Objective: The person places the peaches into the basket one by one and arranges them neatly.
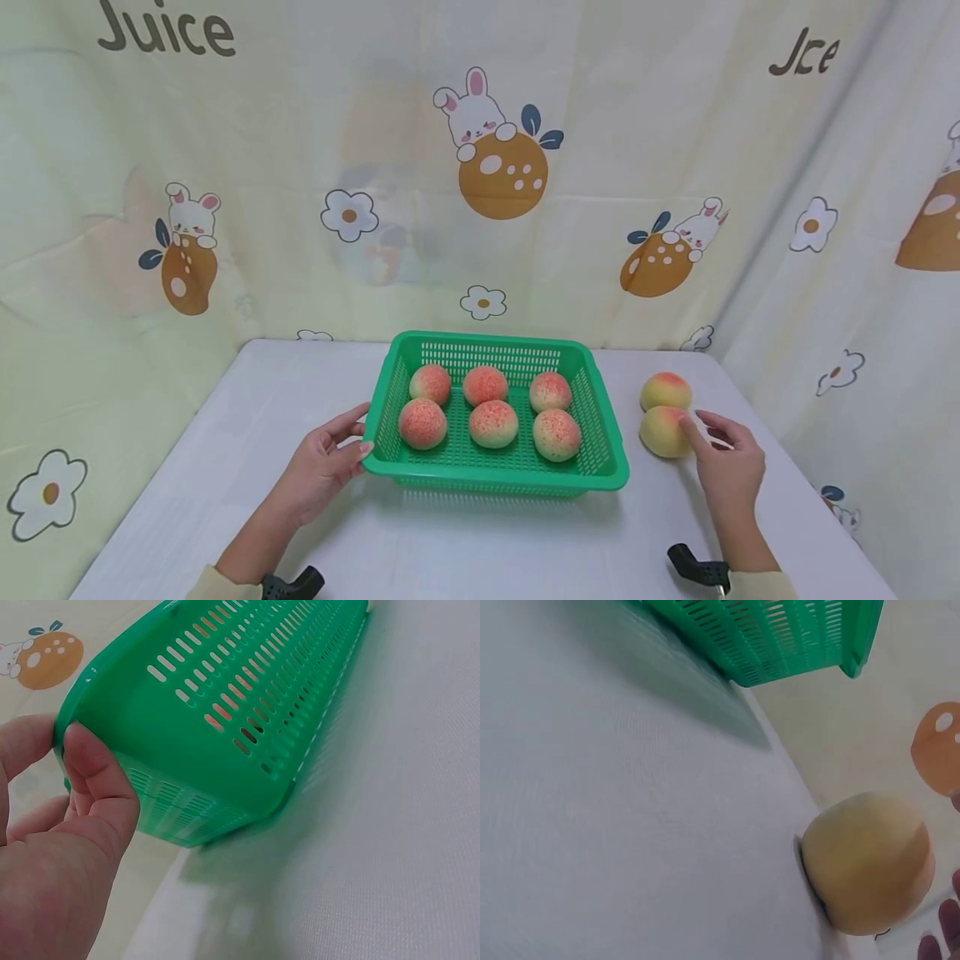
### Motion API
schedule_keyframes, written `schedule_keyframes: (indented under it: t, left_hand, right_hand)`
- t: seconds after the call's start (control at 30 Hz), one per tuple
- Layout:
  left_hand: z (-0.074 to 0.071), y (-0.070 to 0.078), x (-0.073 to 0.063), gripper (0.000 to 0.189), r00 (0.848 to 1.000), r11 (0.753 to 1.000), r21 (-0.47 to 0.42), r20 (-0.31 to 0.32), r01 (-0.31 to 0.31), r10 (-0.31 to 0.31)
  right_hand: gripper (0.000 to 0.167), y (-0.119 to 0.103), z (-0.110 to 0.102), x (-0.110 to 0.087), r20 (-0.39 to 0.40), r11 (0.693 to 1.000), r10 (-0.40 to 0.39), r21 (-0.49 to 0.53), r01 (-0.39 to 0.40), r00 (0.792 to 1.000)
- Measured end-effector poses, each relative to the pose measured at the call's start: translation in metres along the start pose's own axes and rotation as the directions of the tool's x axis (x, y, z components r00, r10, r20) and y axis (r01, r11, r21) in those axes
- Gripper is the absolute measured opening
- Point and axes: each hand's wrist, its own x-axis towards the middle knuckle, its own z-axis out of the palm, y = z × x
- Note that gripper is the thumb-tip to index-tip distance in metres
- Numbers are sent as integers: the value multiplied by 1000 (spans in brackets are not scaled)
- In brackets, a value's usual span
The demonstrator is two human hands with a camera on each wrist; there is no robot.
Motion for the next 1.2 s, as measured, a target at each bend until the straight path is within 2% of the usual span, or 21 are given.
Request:
schedule_keyframes:
  t: [0.1, 0.2, 0.33, 0.43, 0.57, 1.03, 1.2]
  left_hand:
    - [-1, -1, 0, 70, 1000, 1000, -1, 6, -5, 5]
    - [-1, -1, 0, 71, 1000, 1000, 3, 12, -11, 10]
    - [0, 0, 0, 72, 999, 1000, 7, 28, -19, 19]
    - [1, 1, -1, 72, 999, 1000, 5, 34, -23, 23]
    - [2, 3, -3, 72, 999, 1000, 3, 29, -20, 20]
    - [1, 2, -2, 70, 1000, 1000, -6, 16, -4, 4]
    - [1, 3, -1, 70, 999, 1000, -11, 29, -15, 15]
  right_hand:
    - [60, 3, 1, 4, 89, 996, 71, -65, -65, 993]
    - [73, 7, 1, 7, 180, 986, 131, -121, -111, 975]
    - [82, 10, 2, 10, 237, 979, 177, -141, -147, 955]
    - [85, 11, 4, 10, 254, 974, 200, -154, -165, 946]
    - [90, 12, 8, 9, 284, 975, 191, -166, -149, 940]
    - [94, 15, 18, 9, 278, 977, 170, -174, -124, 946]
    - [95, 16, 18, 9, 282, 976, 173, -179, -125, 944]
